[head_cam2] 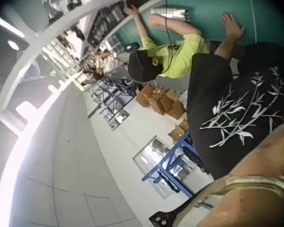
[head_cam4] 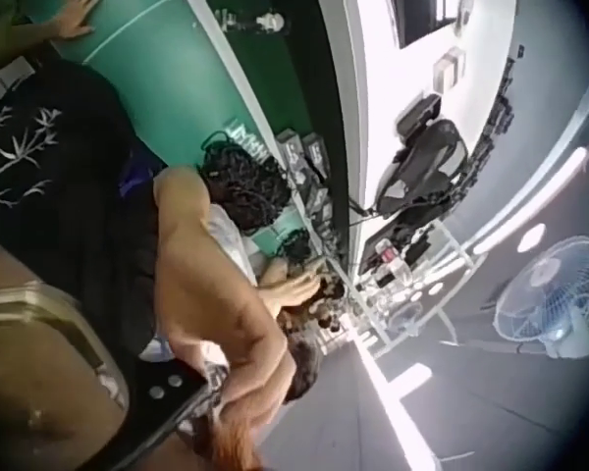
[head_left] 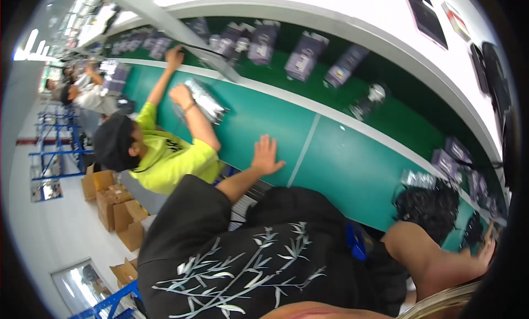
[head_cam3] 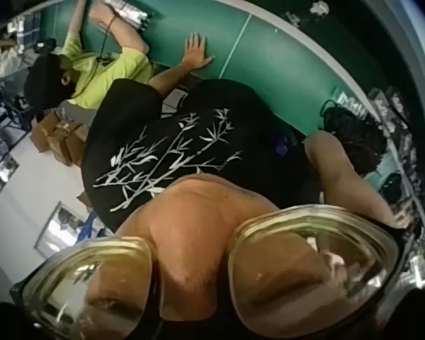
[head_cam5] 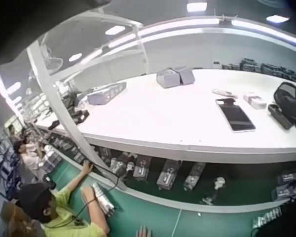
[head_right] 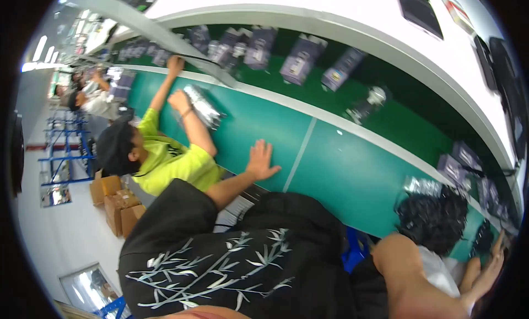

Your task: Packing individual products into small purple boxes at an assembly line station.

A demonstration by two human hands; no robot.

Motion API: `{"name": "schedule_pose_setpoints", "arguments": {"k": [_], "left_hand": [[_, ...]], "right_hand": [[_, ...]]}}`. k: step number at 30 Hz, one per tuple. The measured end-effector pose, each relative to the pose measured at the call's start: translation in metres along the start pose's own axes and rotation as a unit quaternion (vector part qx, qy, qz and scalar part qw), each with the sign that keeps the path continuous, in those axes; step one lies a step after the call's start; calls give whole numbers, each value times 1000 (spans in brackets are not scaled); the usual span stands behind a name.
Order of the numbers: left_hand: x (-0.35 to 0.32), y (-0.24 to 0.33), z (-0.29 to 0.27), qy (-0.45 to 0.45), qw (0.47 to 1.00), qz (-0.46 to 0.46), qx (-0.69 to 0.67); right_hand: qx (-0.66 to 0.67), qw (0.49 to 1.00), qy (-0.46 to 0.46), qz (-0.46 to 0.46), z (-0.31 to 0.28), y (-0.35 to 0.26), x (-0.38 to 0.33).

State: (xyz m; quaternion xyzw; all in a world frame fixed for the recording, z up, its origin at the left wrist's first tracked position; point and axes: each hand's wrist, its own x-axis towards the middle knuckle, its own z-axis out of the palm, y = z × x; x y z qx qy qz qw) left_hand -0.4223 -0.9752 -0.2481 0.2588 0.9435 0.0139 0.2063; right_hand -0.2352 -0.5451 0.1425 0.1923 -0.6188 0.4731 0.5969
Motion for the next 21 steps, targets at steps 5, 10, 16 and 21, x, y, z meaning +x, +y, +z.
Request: {"name": "schedule_pose_setpoints", "arguments": {"k": [5, 10, 16, 21], "left_hand": [[8, -1, 32, 108, 993, -31, -38], [37, 30, 18, 198, 973, -76, -93], [132, 96, -40, 279, 933, 85, -210], [232, 164, -115, 228, 907, 119, -334]], "right_hand": [[8, 973, -32, 227, 111, 99, -58], [-257, 802, -153, 516, 67, 253, -161], [-336, 686, -616, 193, -22, 409, -240], [-438, 559, -661, 242, -12, 427, -272]]}}
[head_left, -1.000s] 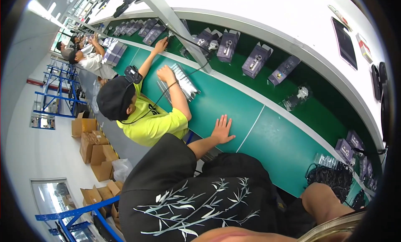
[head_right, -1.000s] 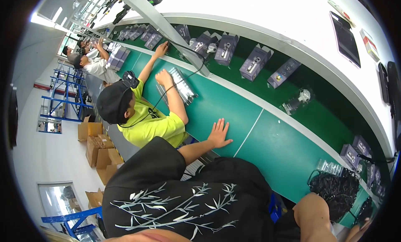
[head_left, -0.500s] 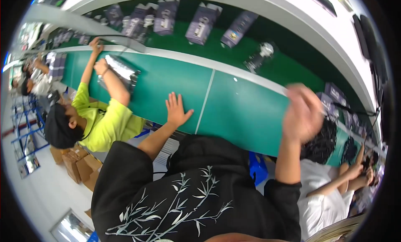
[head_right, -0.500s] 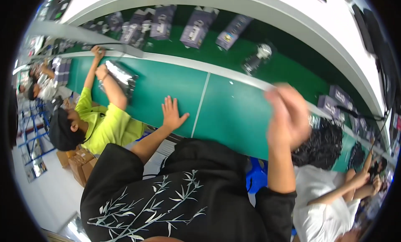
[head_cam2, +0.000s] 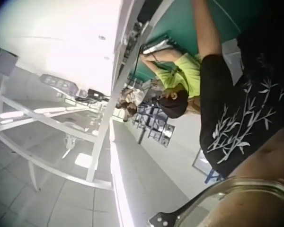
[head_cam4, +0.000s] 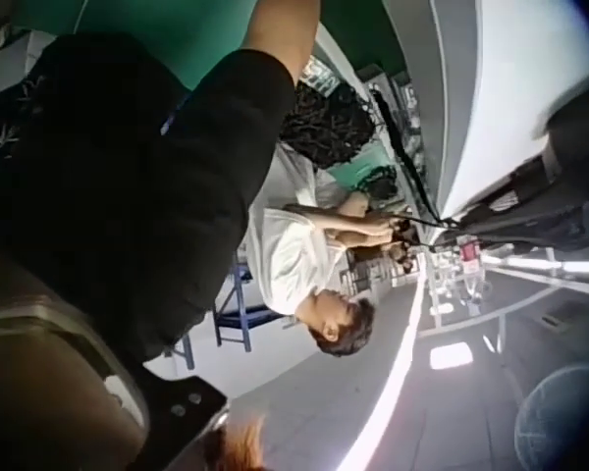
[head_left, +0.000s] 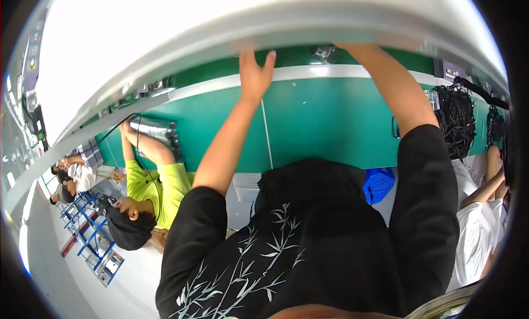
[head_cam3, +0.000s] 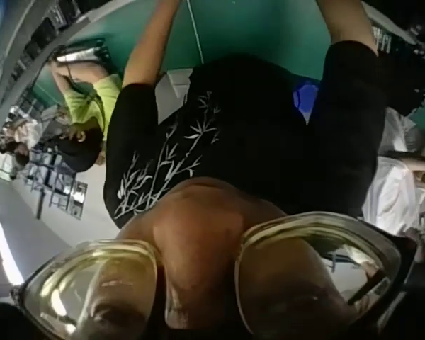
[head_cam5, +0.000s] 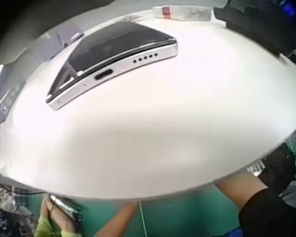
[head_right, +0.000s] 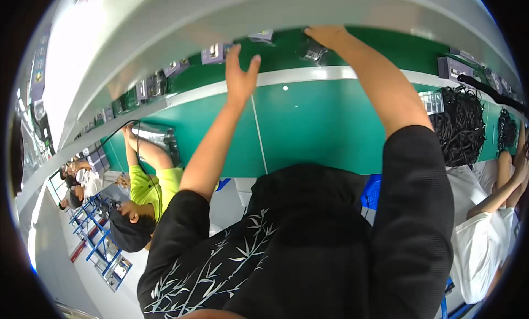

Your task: Packing individual products into small purple boxes at an assembly line station.

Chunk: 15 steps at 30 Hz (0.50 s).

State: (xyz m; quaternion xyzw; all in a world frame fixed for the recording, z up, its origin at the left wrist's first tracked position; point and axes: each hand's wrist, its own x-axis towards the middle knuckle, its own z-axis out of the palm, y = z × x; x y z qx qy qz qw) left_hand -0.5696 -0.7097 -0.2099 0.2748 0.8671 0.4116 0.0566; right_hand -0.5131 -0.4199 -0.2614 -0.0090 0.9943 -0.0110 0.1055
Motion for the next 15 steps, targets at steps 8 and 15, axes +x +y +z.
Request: {"name": "schedule_pose_setpoints", "arguments": {"k": [8, 15], "left_hand": [[65, -73, 45, -201, 958, 34, 203], [66, 30, 44, -237, 960, 42, 142]], "right_hand": [[247, 946, 79, 195, 9, 60, -60], [360, 906, 59, 213, -88, 101, -104]]}}
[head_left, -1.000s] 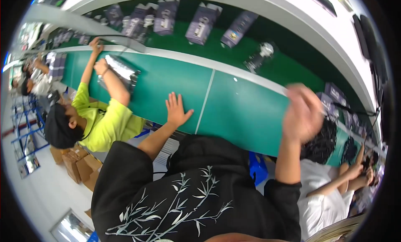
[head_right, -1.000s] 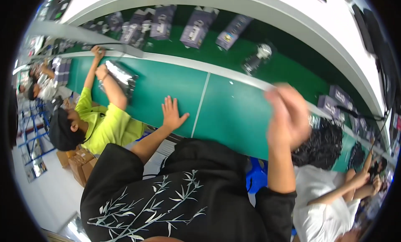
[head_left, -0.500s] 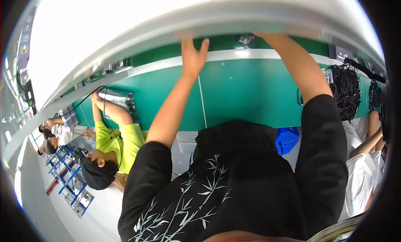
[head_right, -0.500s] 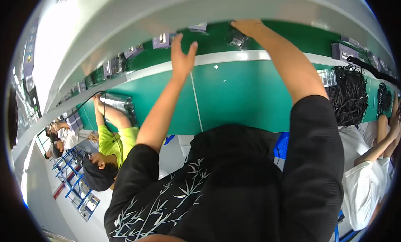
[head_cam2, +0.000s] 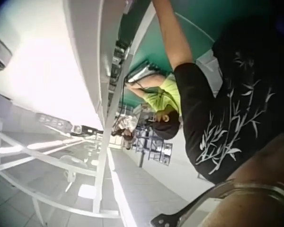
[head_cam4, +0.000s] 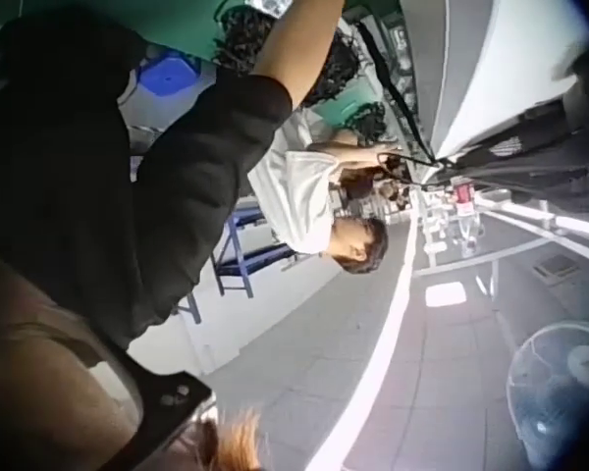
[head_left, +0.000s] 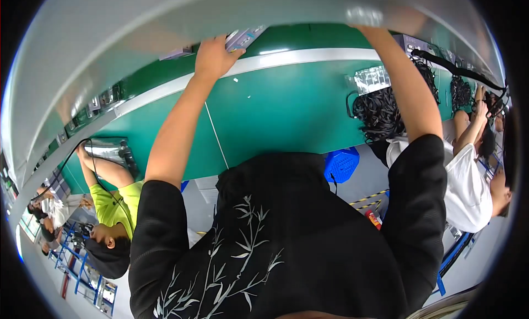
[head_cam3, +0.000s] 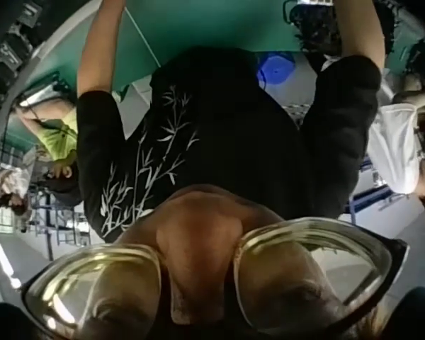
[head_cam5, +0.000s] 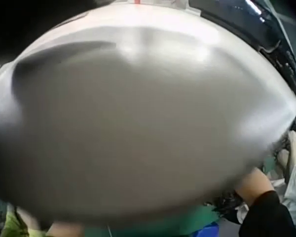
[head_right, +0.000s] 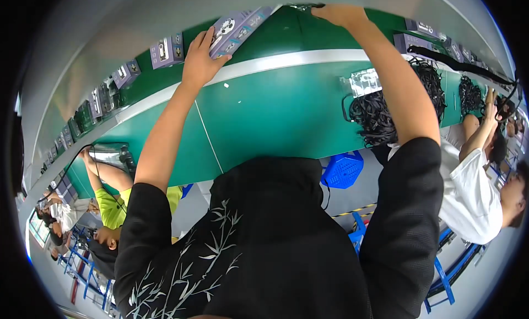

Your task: Packing individual products into small purple boxes at an assembly line station.

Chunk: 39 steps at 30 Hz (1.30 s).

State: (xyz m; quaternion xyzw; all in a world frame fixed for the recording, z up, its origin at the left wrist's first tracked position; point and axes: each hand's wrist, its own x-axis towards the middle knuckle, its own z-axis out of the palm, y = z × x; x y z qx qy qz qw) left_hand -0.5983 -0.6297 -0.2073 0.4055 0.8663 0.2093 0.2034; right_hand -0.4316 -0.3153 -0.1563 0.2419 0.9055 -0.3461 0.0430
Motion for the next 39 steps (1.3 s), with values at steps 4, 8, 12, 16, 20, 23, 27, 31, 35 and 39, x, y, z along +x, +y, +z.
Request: {"name": "schedule_pose_setpoints", "arguments": {"k": [4, 8, 12, 16, 20, 23, 27, 31, 35, 39], "left_hand": [[-44, -16, -3, 97, 988, 117, 40], [-49, -15, -15, 110, 975, 169, 91], [-66, -11, -19, 99, 969, 186, 125], [-72, -3, -15, 85, 971, 187, 122], [-77, 2, -8, 69, 975, 180, 108], [-81, 2, -7, 51, 976, 175, 118], [-85, 13, -9, 34, 966, 219, 137], [-100, 24, -11, 28, 965, 223, 137], [-120, 28, -17, 23, 965, 224, 133], [-141, 18, -39, 4, 955, 258, 148]], "right_hand": [[-319, 910, -264, 20, -4, -56, 17], [-371, 894, -234, 86, -20, -48, -4], [-423, 871, -220, 119, -16, -56, -11], [-424, 897, -126, 6, 9, -50, -50], [-405, 908, -33, -101, 24, -38, -76], [-407, 911, -35, -63, 24, -33, -88], [-419, 898, -59, -123, 16, -30, -105], [-394, 910, -79, -105, 12, -33, -127], [-374, 921, -72, -82, 5, -35, -153], [-397, 909, -18, -122, -2, -40, -179]]}}
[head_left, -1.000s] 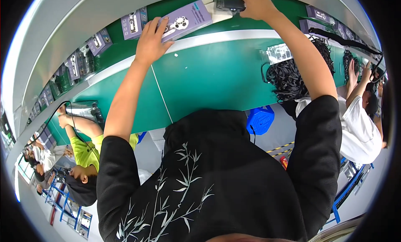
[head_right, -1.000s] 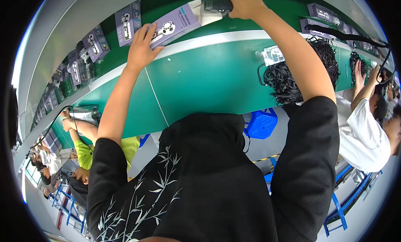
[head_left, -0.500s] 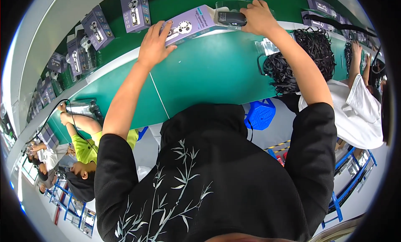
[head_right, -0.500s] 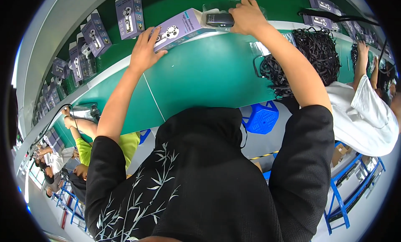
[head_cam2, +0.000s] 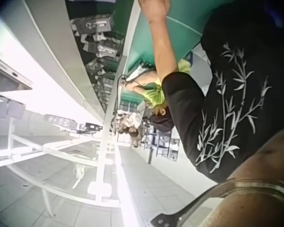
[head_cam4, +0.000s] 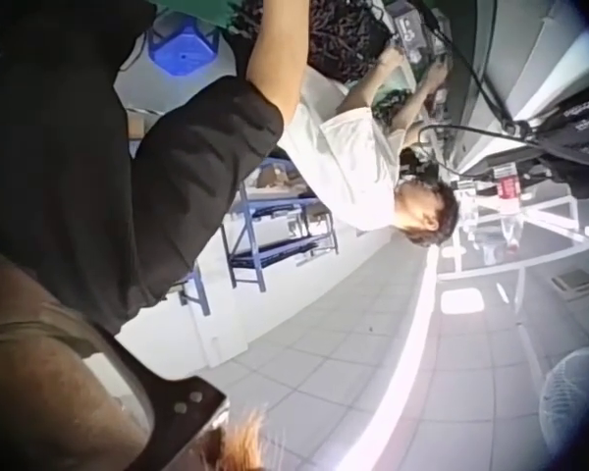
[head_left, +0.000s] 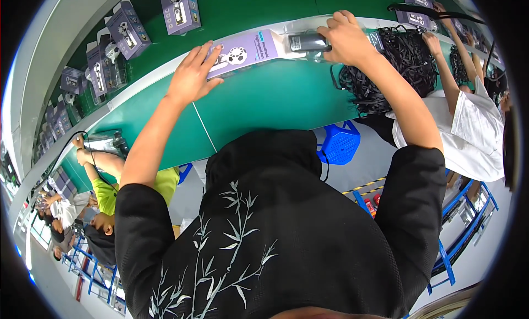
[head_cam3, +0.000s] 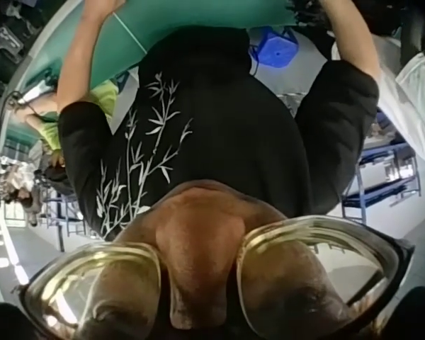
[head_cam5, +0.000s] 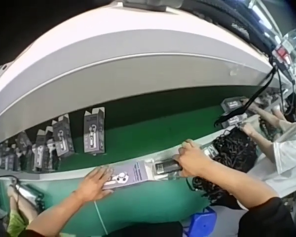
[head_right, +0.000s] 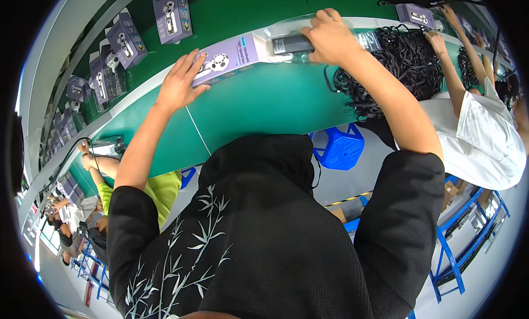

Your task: Packing individual products into small purple boxes at an assembly line station.

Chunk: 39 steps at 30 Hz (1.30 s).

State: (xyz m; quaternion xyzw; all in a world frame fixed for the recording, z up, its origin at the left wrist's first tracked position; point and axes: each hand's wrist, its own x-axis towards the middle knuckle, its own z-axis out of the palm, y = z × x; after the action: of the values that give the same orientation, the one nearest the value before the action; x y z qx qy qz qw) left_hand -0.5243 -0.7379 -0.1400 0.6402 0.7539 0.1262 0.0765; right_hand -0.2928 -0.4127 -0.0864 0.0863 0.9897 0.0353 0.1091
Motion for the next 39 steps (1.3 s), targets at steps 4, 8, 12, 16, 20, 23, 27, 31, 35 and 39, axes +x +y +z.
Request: {"name": "schedule_pose_setpoints", "arguments": {"k": [4, 8, 12, 16, 20, 23, 27, 31, 35, 39], "left_hand": [[-20, 6, -26, -50, 998, 38, -6], [-42, 9, -42, -59, 998, 5, -29], [-51, 16, -61, -59, 997, 30, -27], [-54, 24, -72, -63, 996, 65, -8], [-53, 38, -75, -72, 995, 63, 7], [-43, 51, -84, -56, 995, 79, -3], [-38, 64, -64, 15, 998, 53, -24], [-46, 74, -47, 38, 998, -33, -33], [-89, 67, -56, 106, 979, -157, -72], [-126, 119, -121, 121, 973, -159, -112]], "right_hand": [[-18, 991, 67, -118, -21, -15, -13], [4, 991, 45, -124, -39, -28, -33], [2, 987, 21, -159, -56, -42, -42], [-5, 980, -2, -199, -66, -59, -46], [16, 978, -27, -207, -61, -60, -52], [65, 987, -65, -128, -57, -43, -52], [138, 985, -2, -100, 25, -68, -3], [107, 985, 74, -116, 50, -81, 45], [-53, 982, 180, -33, 51, 2, 98], [-33, 996, 73, -31, 13, 60, 107]]}}
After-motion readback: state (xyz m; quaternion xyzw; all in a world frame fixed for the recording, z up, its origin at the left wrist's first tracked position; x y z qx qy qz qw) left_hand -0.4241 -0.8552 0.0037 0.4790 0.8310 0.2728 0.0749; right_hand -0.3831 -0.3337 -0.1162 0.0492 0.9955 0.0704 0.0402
